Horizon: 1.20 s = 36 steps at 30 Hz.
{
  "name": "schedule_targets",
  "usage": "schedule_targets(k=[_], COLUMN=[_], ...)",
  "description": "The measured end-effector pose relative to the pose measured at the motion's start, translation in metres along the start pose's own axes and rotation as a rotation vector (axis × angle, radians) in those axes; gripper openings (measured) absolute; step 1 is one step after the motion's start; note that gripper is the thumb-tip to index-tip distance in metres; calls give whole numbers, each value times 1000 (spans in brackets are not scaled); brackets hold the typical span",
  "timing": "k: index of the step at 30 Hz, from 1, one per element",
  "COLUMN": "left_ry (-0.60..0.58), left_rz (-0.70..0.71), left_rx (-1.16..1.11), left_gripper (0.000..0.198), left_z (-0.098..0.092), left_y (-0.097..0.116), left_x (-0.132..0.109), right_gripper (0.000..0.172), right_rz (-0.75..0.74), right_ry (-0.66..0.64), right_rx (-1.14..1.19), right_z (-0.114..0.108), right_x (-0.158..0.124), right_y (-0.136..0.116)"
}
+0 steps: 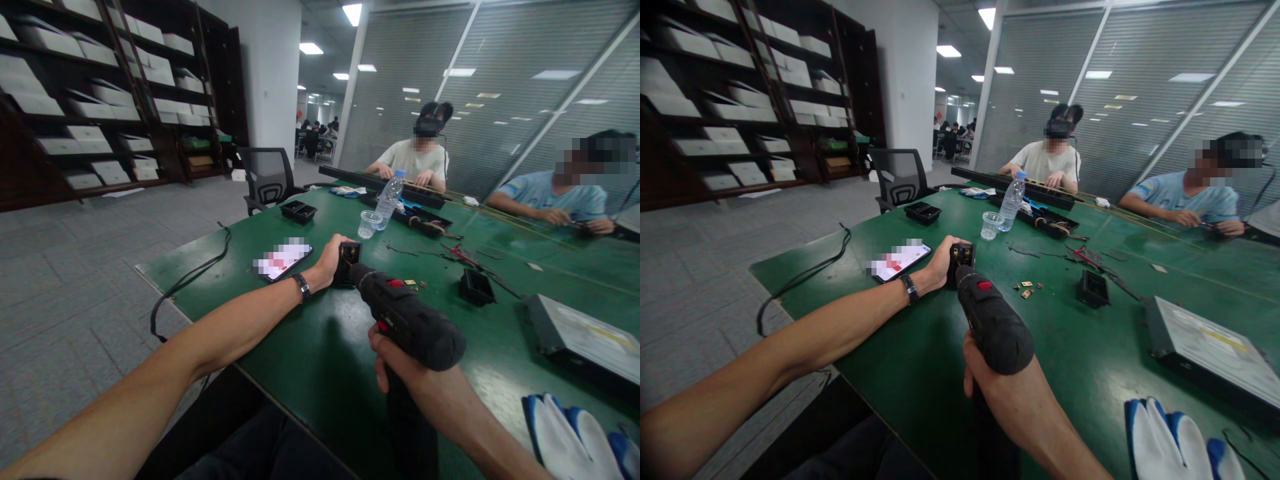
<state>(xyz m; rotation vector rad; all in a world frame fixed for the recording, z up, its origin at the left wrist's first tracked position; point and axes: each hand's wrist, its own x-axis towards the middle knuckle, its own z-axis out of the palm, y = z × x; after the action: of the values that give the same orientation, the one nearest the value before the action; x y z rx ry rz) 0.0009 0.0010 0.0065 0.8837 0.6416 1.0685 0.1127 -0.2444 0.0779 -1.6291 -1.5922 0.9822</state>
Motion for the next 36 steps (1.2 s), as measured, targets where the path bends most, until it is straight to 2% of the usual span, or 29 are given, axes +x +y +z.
schedule_targets(k=[11,26,31,36], left_ry=[-18,-19,-36,-23], left_rz=[19,36,34,20], left_rx=[-2,17,6,-3], left_gripper=[32,35,34,33], left_z=[-1,-4,-5,-4], left_y=[-1,-5,-5,-5], left_x=[2,7,7,6], right_gripper=[54,46,52,52], right_rz=[-14,27,25,5], right_ry=[10,7,-11,1], right_rx=[-53,-69,-94,-87], right_z=[0,0,0,1], right_x=[-2,-1,-2,-1], right_y=[1,-1,1,5])
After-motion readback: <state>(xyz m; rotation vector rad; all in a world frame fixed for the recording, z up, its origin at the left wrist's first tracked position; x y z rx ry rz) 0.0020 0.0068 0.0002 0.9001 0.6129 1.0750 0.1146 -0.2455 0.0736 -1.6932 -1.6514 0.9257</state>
